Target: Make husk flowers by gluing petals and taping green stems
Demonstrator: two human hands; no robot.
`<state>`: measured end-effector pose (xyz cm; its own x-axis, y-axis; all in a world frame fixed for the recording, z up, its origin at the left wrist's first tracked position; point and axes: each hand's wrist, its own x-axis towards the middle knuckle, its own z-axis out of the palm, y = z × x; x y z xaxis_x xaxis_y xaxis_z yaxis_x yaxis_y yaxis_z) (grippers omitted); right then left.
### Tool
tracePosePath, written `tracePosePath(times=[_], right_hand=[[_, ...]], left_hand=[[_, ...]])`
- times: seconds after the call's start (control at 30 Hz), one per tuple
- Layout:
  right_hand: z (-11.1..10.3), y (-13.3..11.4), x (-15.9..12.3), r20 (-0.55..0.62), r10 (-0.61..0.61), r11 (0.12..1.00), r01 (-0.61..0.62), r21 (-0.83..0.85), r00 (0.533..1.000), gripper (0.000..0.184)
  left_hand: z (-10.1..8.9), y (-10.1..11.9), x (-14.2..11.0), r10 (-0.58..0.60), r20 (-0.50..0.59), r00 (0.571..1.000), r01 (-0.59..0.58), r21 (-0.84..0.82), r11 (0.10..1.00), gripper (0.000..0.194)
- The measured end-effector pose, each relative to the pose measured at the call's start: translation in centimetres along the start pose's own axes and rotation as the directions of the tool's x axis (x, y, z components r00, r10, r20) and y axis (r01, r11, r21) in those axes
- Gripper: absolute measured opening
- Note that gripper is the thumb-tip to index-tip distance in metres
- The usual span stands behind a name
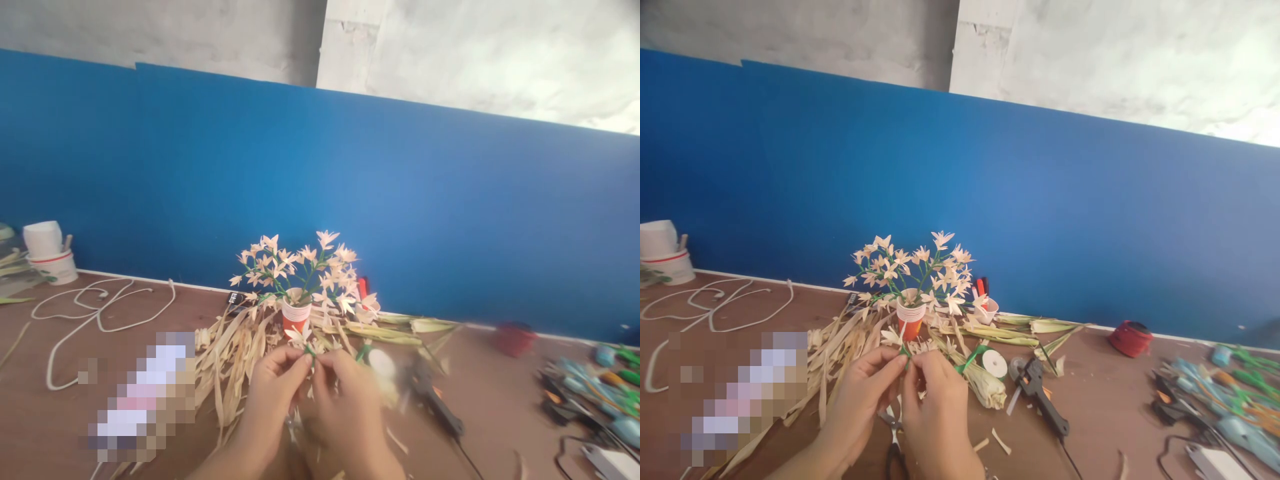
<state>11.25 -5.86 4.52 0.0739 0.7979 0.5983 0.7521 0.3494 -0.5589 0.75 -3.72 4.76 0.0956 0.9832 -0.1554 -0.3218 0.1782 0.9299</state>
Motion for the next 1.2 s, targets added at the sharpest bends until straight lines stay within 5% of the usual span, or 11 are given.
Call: tracePosePath(times=[0.3, 0.87, 1.0, 1.2], right_hand=[[0.7, 0.2, -0.3, -0.015, -0.086, 0.983, 0.083, -0.161, 0.996, 0.02], [0.8, 0.0, -0.5, -0.003, -0.092, 0.983, 0.09, -0.158, 0.996, 0.021], [0.5, -0.2, -0.3, 0.015, -0.037, 0.999, 0.037, 0.0, 0.999, 0.02], [-0.4, -0.4, 0.5, 0.184, 0.163, 0.918, -0.217, 0.332, 0.969, 0.021]], left_hand=[[0.4, 0.5, -0.3, 0.013, -0.078, 0.997, -0.013, -0.002, 1.0, 0.019], [0.4, 0.4, -0.5, 0.034, -0.08, 0.996, -0.037, -0.036, 0.999, 0.024], [0.0, 0.1, -0.1, 0.054, -0.075, 0.996, -0.058, -0.05, 0.997, 0.026], [-0.7, -0.1, 0.4, 0.113, -0.013, 0.994, -0.113, -0.033, 0.993, 0.023]])
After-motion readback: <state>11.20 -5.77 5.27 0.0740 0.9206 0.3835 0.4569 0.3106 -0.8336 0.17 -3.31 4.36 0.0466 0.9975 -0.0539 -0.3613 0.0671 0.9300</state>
